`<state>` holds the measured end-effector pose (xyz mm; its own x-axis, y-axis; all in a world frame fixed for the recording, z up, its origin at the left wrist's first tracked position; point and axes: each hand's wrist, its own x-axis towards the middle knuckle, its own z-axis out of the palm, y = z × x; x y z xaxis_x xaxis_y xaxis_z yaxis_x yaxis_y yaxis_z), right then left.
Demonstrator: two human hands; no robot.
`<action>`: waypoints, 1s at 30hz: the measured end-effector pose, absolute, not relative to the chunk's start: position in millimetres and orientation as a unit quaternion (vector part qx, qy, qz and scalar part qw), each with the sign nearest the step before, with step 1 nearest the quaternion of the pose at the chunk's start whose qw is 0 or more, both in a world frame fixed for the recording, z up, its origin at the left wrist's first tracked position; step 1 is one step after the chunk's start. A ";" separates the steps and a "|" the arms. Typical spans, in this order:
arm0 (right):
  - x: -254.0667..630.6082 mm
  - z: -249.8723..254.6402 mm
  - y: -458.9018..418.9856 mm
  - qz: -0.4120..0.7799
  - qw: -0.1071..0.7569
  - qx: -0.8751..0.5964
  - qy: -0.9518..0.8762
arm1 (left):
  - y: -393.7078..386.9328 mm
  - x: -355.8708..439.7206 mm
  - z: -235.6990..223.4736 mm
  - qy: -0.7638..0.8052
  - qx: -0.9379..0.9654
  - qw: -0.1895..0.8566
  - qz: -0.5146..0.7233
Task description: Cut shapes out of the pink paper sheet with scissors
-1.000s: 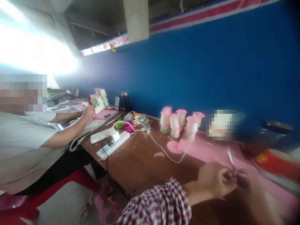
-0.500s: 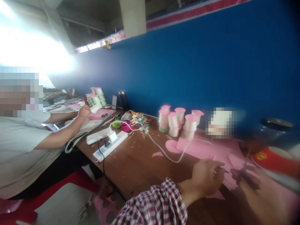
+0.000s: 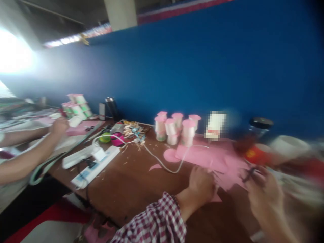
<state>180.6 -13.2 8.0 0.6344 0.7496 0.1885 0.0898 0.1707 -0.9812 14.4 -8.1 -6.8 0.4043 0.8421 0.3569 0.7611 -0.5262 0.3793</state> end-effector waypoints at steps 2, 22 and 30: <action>182.5 8.7 -10.8 0.245 0.697 -0.572 -0.357 | -7.6 14.0 -5.6 0.475 0.834 0.087 0.266; 206.6 32.8 -5.5 0.102 0.825 -0.481 -0.279 | 7.0 9.6 1.4 0.504 0.827 0.044 0.247; 203.6 35.4 -7.3 0.081 0.797 -0.518 -0.299 | 9.5 64.8 10.1 0.429 0.887 0.074 0.157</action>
